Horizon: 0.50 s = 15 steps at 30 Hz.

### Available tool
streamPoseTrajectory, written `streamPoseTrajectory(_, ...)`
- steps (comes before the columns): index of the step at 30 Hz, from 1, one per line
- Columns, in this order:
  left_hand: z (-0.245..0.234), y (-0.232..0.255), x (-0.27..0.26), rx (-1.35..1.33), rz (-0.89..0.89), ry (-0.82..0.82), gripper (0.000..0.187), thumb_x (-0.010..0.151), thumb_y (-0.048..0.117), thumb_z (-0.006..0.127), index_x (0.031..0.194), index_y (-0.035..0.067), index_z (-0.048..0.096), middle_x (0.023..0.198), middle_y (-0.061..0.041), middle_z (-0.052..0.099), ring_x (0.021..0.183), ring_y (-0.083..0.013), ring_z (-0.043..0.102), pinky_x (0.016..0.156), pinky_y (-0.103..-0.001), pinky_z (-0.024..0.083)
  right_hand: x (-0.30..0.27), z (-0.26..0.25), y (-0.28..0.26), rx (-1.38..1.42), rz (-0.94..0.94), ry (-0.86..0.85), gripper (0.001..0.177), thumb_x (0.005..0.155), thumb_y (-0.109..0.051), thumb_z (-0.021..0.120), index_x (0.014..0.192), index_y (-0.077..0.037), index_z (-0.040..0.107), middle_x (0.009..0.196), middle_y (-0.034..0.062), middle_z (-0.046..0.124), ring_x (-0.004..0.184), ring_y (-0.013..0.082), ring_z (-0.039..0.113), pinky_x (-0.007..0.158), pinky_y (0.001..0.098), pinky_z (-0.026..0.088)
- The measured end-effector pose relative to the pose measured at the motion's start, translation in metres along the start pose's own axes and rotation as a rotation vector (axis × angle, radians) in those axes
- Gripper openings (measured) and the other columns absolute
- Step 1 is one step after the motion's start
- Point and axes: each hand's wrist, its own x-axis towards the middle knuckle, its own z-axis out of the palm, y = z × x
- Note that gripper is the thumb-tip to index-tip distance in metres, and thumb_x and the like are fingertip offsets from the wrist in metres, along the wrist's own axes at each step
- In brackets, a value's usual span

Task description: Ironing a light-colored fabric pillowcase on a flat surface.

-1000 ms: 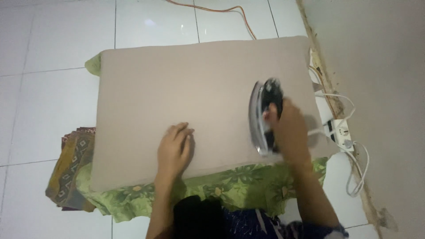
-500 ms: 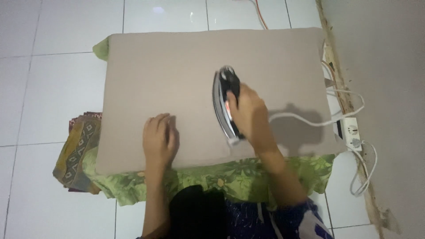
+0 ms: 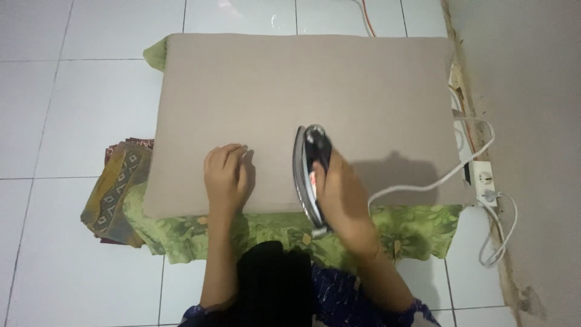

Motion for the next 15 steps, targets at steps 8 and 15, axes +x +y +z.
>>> streamPoseTrajectory(8, -0.009, 0.003, 0.000, 0.024, 0.061, 0.015, 0.020, 0.090, 0.005, 0.064, 0.109, 0.002, 0.070, 0.116, -0.013, 0.069, 0.111, -0.0330, 0.063, 0.110, -0.050, 0.042, 0.041, 0.012, -0.012, 0.024, -0.065, -0.055, 0.038, 0.105, -0.022, 0.047, 0.131, 0.002, 0.058, 0.087, 0.0184, 0.071, 0.057, 0.0273, 0.071, 0.047, 0.0392, 0.059)
streamPoseTrajectory(15, -0.003, -0.020, -0.012, -0.241, -0.240, 0.075, 0.016, 0.092, 0.002, 0.059, 0.104, 0.003, 0.070, 0.111, -0.011, 0.071, 0.104, -0.0290, 0.068, 0.092, -0.040, 0.053, 0.108, 0.029, -0.029, -0.093, -0.258, 0.077, 0.036, 0.104, -0.032, 0.053, 0.108, 0.003, 0.064, 0.087, 0.0227, 0.071, 0.076, 0.0379, 0.072, 0.067, 0.0475, 0.058)
